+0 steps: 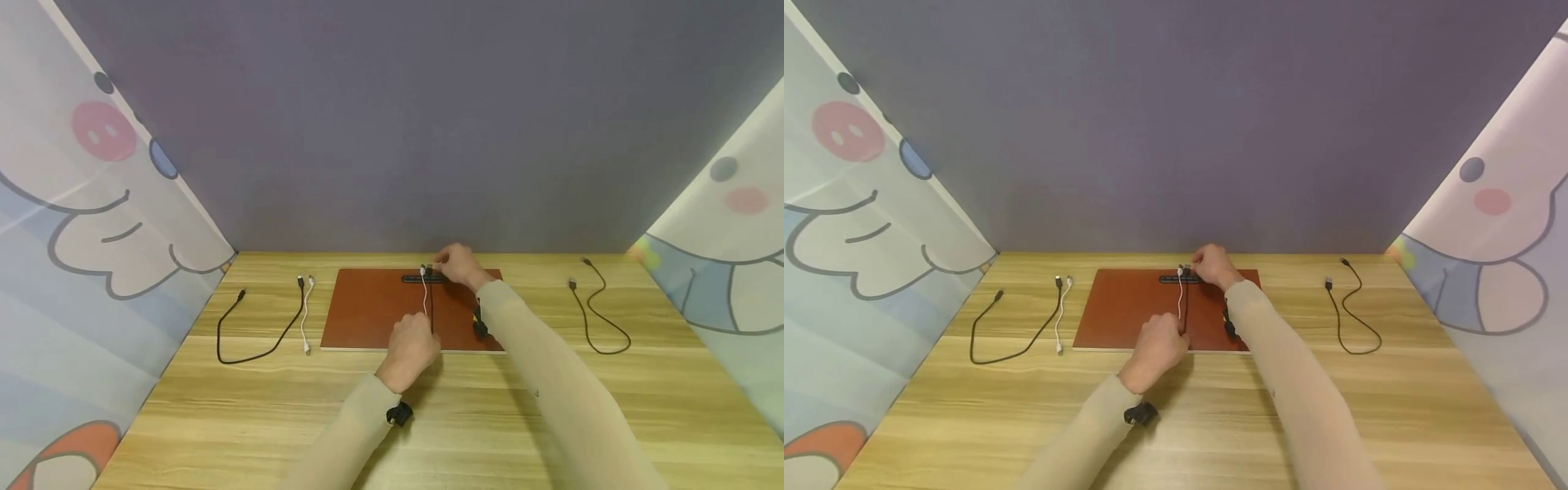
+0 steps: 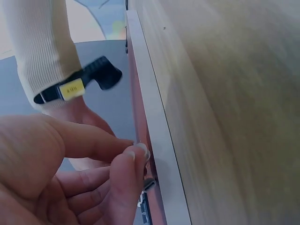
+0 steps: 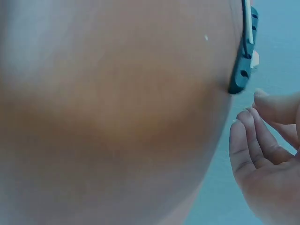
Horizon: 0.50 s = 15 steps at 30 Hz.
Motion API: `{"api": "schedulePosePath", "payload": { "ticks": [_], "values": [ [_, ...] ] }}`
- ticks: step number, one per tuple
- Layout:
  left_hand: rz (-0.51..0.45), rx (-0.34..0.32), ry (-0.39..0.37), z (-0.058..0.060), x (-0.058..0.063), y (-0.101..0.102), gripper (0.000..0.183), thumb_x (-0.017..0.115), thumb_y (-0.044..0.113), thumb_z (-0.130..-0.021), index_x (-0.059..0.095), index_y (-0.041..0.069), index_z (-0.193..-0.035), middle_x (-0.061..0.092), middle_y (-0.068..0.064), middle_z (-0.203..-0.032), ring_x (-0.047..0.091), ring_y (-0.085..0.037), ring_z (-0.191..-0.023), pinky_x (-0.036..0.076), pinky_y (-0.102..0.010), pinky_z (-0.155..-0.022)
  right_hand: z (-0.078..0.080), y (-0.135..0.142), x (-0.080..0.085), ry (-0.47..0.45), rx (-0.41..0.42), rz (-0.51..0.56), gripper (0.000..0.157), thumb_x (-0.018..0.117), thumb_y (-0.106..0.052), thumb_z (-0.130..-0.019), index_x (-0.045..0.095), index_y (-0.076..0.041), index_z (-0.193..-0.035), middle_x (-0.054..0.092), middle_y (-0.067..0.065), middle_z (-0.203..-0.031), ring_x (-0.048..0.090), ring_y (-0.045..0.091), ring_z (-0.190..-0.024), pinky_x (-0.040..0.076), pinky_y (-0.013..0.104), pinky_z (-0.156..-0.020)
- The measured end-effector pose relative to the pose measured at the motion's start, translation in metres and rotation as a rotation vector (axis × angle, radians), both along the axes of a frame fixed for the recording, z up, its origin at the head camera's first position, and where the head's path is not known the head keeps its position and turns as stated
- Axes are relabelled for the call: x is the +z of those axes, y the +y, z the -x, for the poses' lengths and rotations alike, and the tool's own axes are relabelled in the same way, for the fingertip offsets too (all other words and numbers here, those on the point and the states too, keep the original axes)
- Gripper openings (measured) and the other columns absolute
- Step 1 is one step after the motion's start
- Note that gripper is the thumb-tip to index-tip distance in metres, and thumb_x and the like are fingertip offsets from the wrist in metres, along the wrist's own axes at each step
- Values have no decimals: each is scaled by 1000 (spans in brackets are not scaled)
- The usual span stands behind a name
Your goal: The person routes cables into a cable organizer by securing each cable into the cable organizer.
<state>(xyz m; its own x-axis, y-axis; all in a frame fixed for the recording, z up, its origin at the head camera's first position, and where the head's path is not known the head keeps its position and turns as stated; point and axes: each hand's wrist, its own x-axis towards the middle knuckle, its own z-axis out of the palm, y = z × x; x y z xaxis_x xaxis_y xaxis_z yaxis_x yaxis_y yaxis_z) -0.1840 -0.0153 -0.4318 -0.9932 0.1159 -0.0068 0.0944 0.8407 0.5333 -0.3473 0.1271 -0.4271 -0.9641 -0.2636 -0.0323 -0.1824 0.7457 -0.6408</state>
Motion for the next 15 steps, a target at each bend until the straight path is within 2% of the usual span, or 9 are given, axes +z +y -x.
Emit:
{"api": "schedulePosePath", "payload": {
  "ticks": [10, 15],
  "values": [
    [-25, -12, 1, -2, 1, -2, 35, 70, 13, -94, 57, 9, -62, 49, -1, -54, 47, -16, -43, 38, -28, -38, -20, 33, 15, 86, 39, 11, 27, 60, -8, -101, 67, 5, -124, 66, 23, -124, 61, 40, -116, 50, 53, -96],
    [-18, -13, -17, -2, 1, -3, 34, 69, 14, -94, 58, 9, -63, 51, -2, -53, 47, -15, -42, 38, -29, -38, -28, 51, 22, 108, 44, -23, 27, 59, -8, -101, 67, 6, -123, 68, 22, -121, 61, 41, -114, 37, 56, -108]
  ]
}}
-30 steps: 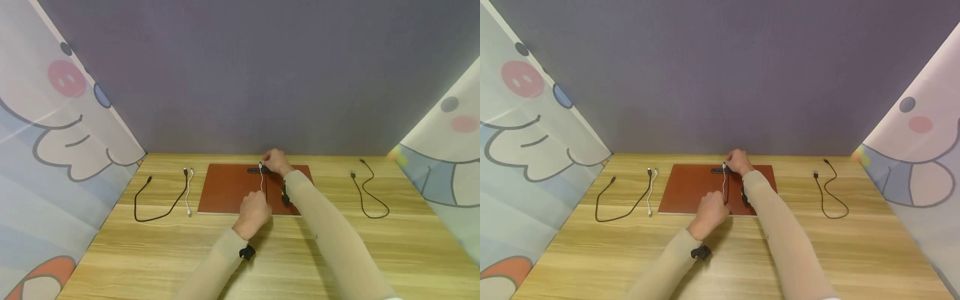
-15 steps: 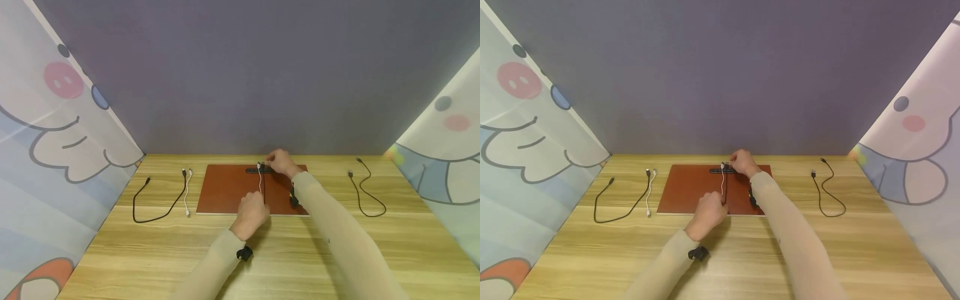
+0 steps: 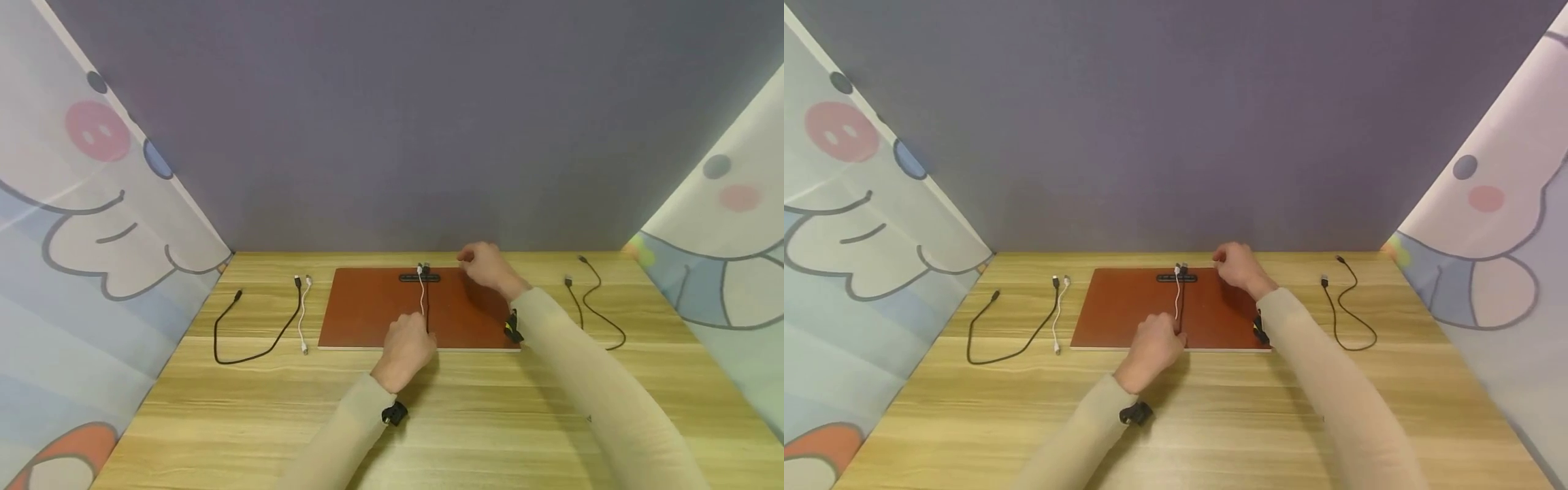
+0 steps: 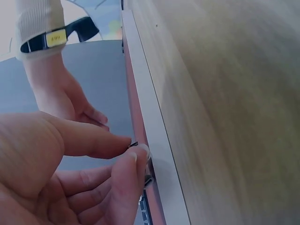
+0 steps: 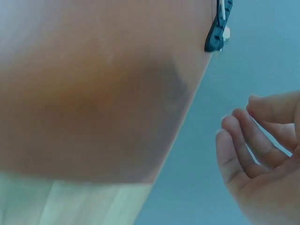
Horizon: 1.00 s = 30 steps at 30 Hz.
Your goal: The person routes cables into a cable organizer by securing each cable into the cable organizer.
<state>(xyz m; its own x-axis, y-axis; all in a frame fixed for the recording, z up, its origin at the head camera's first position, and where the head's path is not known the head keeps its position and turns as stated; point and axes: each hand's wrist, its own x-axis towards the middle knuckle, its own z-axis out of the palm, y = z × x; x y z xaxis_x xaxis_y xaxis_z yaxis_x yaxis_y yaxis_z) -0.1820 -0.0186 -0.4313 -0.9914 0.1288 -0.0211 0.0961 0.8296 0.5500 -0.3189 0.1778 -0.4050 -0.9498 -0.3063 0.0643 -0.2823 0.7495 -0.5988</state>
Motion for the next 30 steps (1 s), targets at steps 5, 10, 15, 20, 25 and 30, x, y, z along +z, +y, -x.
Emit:
{"api": "schedulePosePath", "payload": {
  "ticks": [5, 10, 15, 20, 25, 30],
  "values": [
    [40, -31, 24, 3, 1, 1, 33, 66, 9, -93, 56, 10, -62, 47, 0, -53, 41, -14, -43, 35, -29, -39, -5, 21, 7, 45, 10, -45, 29, 58, -9, -100, 66, 8, -122, 69, 24, -115, 64, 41, -106, 46, 55, -98],
    [45, -38, -14, 6, 0, 3, 32, 64, 9, -94, 56, 10, -62, 44, 0, -52, 38, -13, -42, 31, -27, -38, -12, 45, 14, 71, -10, -72, 31, 55, -7, -100, 64, 10, -125, 68, 27, -115, 63, 43, -104, 45, 57, -97],
    [35, -34, -36, 4, 1, 2, 31, 65, 11, -95, 59, 8, -65, 46, -1, -53, 39, -14, -41, 31, -28, -38, -16, 67, 16, 57, -39, -136, 34, 51, -6, -101, 60, 12, -128, 62, 32, -123, 56, 49, -115, 40, 62, -101],
    [38, -38, -46, 3, 2, 1, 34, 65, 13, -95, 57, 9, -62, 44, 0, -52, 38, -13, -41, 30, -27, -38, -16, 88, 13, 8, -68, -198, 39, 48, -8, -101, 56, 14, -132, 57, 36, -130, 51, 54, -122, 43, 64, -100],
    [41, -50, -46, 3, 1, 0, 35, 64, 14, -96, 57, 10, -62, 43, 0, -52, 37, -13, -40, 29, -26, -38, -15, 108, 11, -7, -117, -232, 41, 45, -10, -102, 54, 15, -133, 55, 37, -130, 51, 55, -121, 43, 65, -98],
    [35, -52, -45, 3, 0, 0, 31, 65, 13, -96, 59, 8, -66, 46, -1, -53, 40, -14, -41, 31, -27, -38, -13, 126, 9, -3, -167, -260, 44, 44, -13, -101, 53, 14, -134, 54, 38, -133, 49, 57, -122, 41, 67, -98]
  ]
}}
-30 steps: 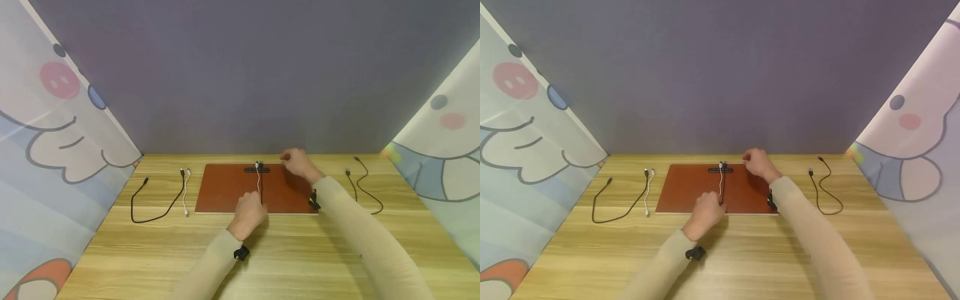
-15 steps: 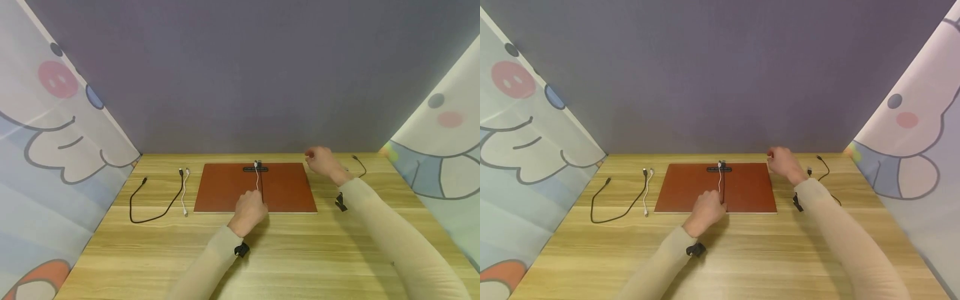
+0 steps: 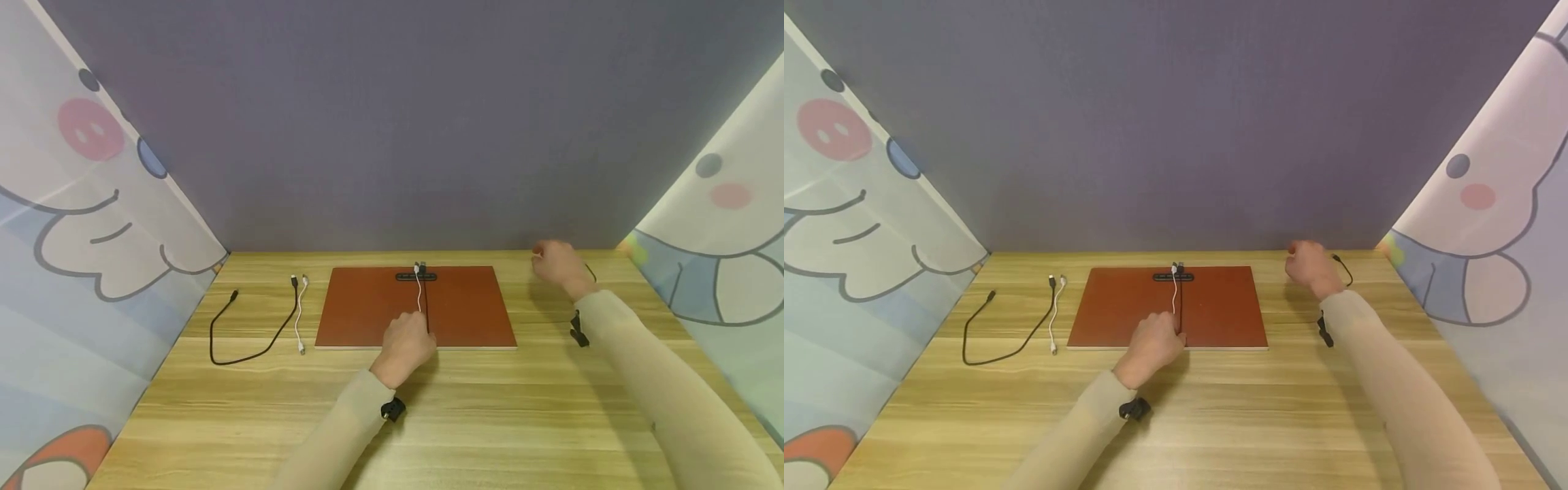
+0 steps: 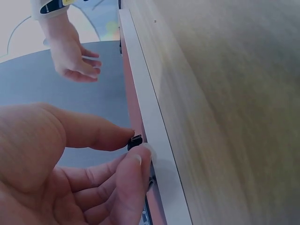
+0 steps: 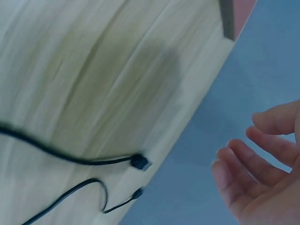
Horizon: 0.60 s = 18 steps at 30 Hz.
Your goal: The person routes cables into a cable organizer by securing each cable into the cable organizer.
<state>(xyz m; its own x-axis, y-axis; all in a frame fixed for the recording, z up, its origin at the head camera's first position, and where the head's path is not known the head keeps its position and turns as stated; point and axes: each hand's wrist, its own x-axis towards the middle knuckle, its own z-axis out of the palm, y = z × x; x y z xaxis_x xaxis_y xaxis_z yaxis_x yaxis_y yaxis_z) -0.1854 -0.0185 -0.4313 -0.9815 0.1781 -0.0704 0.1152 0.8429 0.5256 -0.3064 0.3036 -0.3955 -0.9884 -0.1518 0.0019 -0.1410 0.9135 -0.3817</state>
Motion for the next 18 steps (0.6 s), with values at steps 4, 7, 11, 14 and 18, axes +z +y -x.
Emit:
{"api": "schedulePosePath", "payload": {
  "ticks": [4, 7, 11, 14, 18],
  "values": [
    [5, 3, 13, 1, -2, 0, 29, 65, 12, -95, 60, 8, -66, 46, -1, -54, 40, -14, -42, 31, -27, -38, 5, 15, -6, -32, -33, -1, 51, 42, -16, -99, 48, 17, -137, 47, 40, -138, 42, 60, -128, 36, 69, -104],
    [7, 6, 4, 1, -2, 1, 29, 65, 13, -95, 60, 8, -67, 47, -1, -54, 40, -14, -43, 32, -28, -39, 7, 25, -11, -62, -65, -13, 54, 41, -15, -95, 47, 20, -136, 44, 42, -139, 40, 62, -128, 36, 69, -103],
    [3, 7, -8, 0, 0, 0, 29, 64, 13, -96, 60, 7, -68, 47, -1, -54, 40, -14, -42, 31, -28, -39, 5, 35, -16, -120, -125, -14, 41, 45, -13, -88, 57, 17, -114, 55, 39, -125, 55, 56, -107, 49, 62, -85],
    [-2, 1, -4, -1, 0, 0, 29, 64, 11, -95, 60, 7, -66, 45, -1, -53, 38, -13, -42, 30, -27, -38, 3, 41, -20, -170, -156, -8, 19, 47, -13, -87, 53, 5, -88, 58, 26, -96, 55, 38, -80, 49, 47, -67],
    [-8, 3, -2, -1, 0, 0, 30, 64, 10, -94, 59, 7, -65, 43, -1, -53, 37, -13, -41, 28, -26, -37, 4, 45, -26, -216, -162, -32, 19, 47, -15, -90, 46, -7, -73, 48, 10, -74, 48, 26, -66, 44, 39, -60]
  ]
}}
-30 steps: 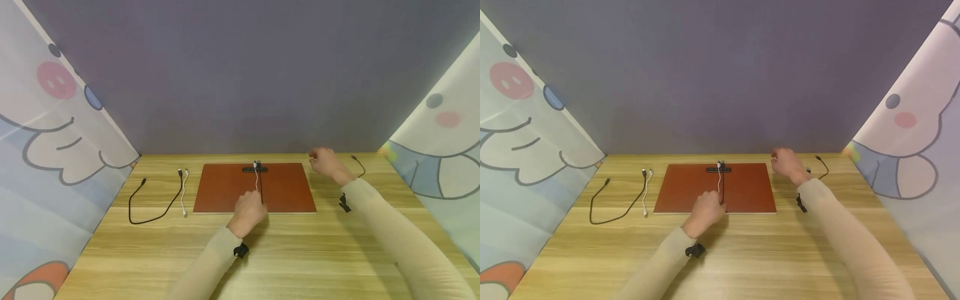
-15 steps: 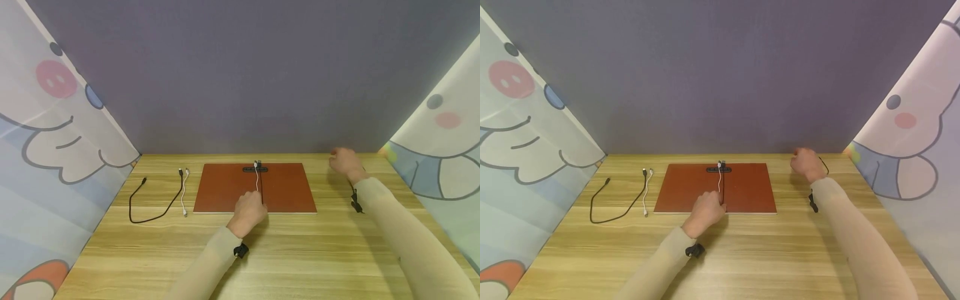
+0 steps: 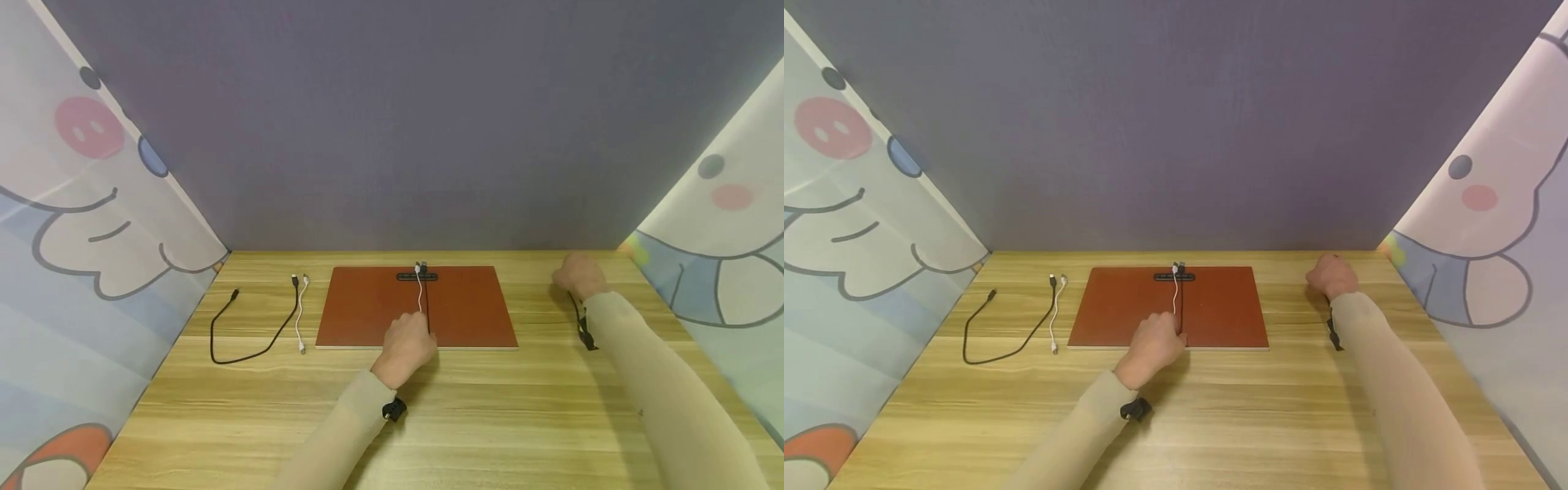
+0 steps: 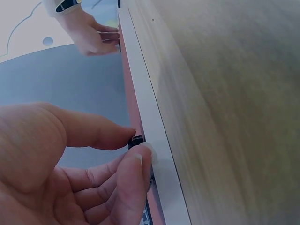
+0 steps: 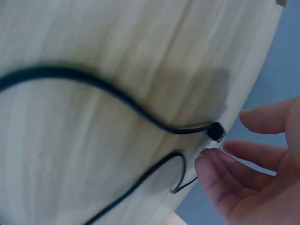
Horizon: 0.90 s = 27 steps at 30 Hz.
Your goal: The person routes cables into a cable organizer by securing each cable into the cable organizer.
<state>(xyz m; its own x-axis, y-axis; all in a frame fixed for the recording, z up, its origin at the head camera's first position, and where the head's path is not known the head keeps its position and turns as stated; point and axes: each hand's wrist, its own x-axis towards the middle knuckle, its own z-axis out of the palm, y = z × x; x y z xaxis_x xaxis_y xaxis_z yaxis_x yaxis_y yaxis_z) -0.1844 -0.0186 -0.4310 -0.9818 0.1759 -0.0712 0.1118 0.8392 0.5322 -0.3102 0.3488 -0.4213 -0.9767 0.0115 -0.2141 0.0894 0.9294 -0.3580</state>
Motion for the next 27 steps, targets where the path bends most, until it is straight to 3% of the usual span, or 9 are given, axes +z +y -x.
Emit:
{"api": "schedulePosePath", "payload": {
  "ticks": [6, 9, 14, 20, 27],
  "values": [
    [6, -2, 12, 0, -1, 1, 31, 64, 9, -94, 57, 8, -64, 42, 0, -52, 36, -12, -41, 28, -26, -36, 0, 2, -6, 42, 15, -54, 21, 51, -13, -89, 52, -2, -72, 58, 21, -82, 54, 33, -74, 50, 48, -68],
    [6, -3, 14, 0, -2, 1, 31, 64, 9, -94, 57, 9, -64, 43, 0, -52, 37, -12, -41, 29, -26, -37, -1, 1, -7, 87, 30, -32, 22, 55, -13, -89, 62, 7, -86, 64, 28, -97, 61, 43, -88, 52, 56, -79],
    [3, 1, 7, 0, -1, 1, 31, 65, 11, -94, 58, 8, -64, 44, -1, -53, 39, -14, -42, 31, -27, -38, -4, -4, -6, 97, 77, 54, 37, 58, -18, -94, 63, 12, -114, 63, 33, -116, 59, 54, -106, 49, 62, -86],
    [6, 1, 6, 0, -1, 1, 33, 65, 11, -94, 57, 9, -63, 43, 0, -53, 38, -13, -42, 31, -27, -38, -4, -15, -3, 108, 101, 130, 35, 64, -21, -96, 63, 9, -114, 66, 29, -112, 62, 47, -101, 51, 58, -83],
    [11, 7, 3, 0, 0, 0, 30, 66, 12, -95, 58, 9, -66, 48, -1, -55, 43, -15, -44, 34, -29, -39, -4, -33, 6, 187, 173, 165, 34, 65, -21, -97, 66, 8, -114, 65, 30, -113, 63, 46, -101, 50, 56, -85]
  ]
}}
